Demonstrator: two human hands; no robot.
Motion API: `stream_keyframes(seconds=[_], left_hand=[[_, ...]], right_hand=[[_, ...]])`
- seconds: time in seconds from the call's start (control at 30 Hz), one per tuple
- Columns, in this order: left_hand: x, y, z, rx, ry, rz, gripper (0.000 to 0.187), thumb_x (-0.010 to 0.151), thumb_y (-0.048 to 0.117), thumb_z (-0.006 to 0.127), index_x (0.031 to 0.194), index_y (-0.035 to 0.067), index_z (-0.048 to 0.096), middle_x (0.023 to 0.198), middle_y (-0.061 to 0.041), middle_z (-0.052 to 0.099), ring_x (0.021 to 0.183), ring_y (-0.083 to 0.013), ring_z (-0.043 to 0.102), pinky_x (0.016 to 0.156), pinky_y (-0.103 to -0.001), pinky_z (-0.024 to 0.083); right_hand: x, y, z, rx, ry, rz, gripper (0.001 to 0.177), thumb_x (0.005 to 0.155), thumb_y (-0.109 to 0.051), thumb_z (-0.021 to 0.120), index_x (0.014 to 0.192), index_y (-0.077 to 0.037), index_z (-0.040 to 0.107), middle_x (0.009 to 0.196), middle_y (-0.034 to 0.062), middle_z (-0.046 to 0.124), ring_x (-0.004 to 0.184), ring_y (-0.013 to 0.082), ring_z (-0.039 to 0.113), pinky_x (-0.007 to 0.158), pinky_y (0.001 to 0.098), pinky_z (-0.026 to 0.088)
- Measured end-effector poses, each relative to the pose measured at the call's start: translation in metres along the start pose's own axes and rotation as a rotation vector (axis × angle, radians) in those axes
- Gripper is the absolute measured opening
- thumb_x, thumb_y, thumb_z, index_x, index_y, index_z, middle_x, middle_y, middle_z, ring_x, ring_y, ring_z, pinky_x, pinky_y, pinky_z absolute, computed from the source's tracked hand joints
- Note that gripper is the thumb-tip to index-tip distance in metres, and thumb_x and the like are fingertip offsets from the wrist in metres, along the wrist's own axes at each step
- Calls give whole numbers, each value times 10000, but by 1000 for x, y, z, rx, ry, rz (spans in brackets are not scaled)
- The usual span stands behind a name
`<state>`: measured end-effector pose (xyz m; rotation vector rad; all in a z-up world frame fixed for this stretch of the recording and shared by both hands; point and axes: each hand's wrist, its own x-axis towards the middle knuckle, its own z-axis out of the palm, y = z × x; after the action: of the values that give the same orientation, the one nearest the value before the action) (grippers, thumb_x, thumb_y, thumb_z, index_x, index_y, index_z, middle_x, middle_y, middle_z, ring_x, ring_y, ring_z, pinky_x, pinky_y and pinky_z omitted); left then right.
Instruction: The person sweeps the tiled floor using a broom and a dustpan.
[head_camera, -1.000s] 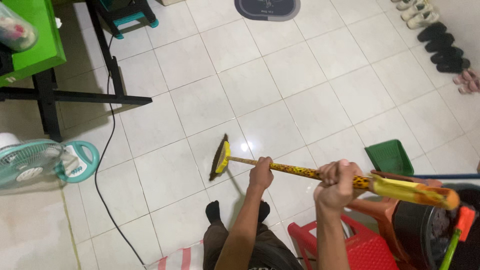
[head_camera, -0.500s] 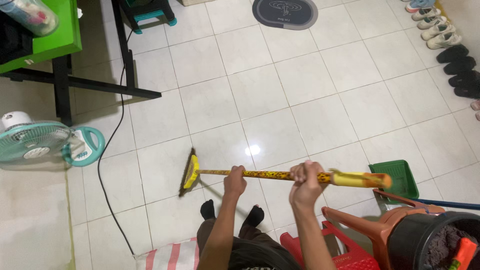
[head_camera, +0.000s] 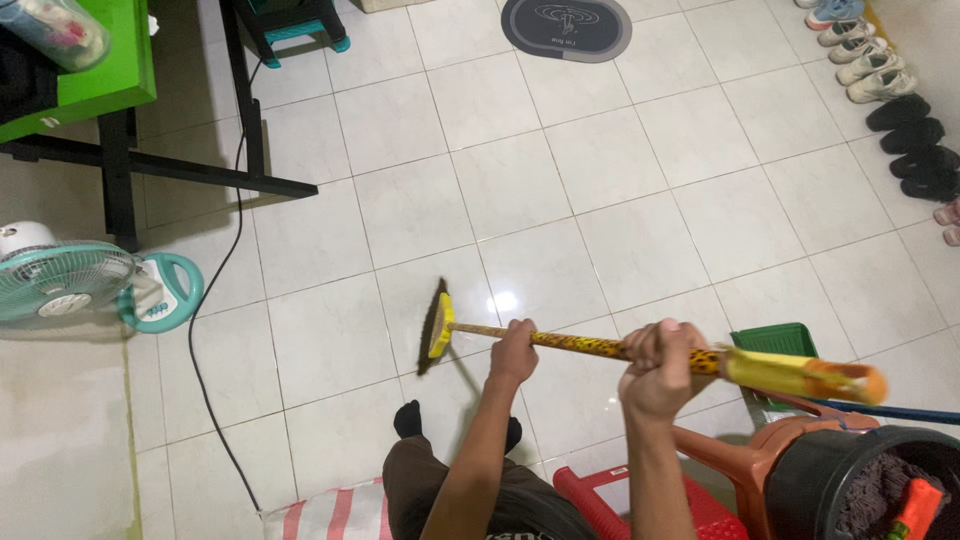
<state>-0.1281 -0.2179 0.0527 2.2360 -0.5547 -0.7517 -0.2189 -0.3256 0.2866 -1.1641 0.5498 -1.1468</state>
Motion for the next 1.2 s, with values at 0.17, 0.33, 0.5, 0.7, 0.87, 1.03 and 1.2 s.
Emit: stream_keyframes(seconds=[0.17, 0.33, 0.5, 0.7, 0.87, 1.03, 1.2], left_hand=[[2, 7, -5, 164, -30, 165, 208, 873, 22, 551, 1034, 146, 595, 1071, -116, 613, 957, -392, 640, 809, -535, 512], [9, -36, -19, 179, 6, 169, 238, 834, -1, 565, 1021, 140, 607, 1048, -117, 623, 960, -387, 639, 795, -522, 519], [9, -79, -34, 117, 137, 86, 316, 814, -68, 545, 1033, 140, 638, 1117, -118, 619, 985, -394, 649, 840, -491, 542], [9, -78, -30, 123, 59, -45, 282, 824, -36, 588, 1048, 132, 624, 1177, -111, 607, 1017, -408, 646, 885, -497, 536], [11, -49, 12, 15, 2, 125, 282, 780, -37, 605, 1024, 103, 577, 1116, -151, 591, 1014, -422, 621, 870, -509, 524], [2, 5, 40, -14, -78, 204, 250, 808, -28, 564, 1022, 101, 571, 1098, -152, 588, 1001, -413, 618, 838, -510, 523], [-1, 38, 29, 141, -137, 183, 161, 868, 51, 568, 1009, 119, 606, 1098, -112, 613, 968, -369, 655, 827, -509, 535]], right_hand=[[14, -16, -7, 45, 107, 3, 441, 1005, -89, 543, 642, -193, 317, 517, -36, 314, 430, 101, 266, 447, 298, 306], [4, 11, -4, -6, 218, 58, 452, 982, -71, 535, 602, -184, 319, 509, -36, 317, 405, 107, 260, 390, 290, 276], [-41, 40, 14, 33, 155, 172, 422, 1012, -100, 561, 646, -173, 364, 557, -20, 382, 513, 139, 407, 582, 343, 460], [-63, 37, 16, 116, 61, 214, 389, 1055, -113, 526, 685, -131, 404, 612, 1, 411, 580, 150, 408, 637, 341, 435], [-46, 21, -18, -33, 100, 57, 407, 1046, -121, 523, 663, -145, 386, 564, -15, 378, 498, 124, 379, 533, 327, 425], [-23, -9, -43, -122, 170, -92, 420, 1025, -110, 527, 653, -170, 342, 543, -28, 346, 434, 102, 339, 423, 305, 370], [-1, -30, -48, -14, 284, -66, 438, 1033, -82, 531, 675, -187, 302, 547, -35, 304, 447, 87, 279, 440, 276, 307]])
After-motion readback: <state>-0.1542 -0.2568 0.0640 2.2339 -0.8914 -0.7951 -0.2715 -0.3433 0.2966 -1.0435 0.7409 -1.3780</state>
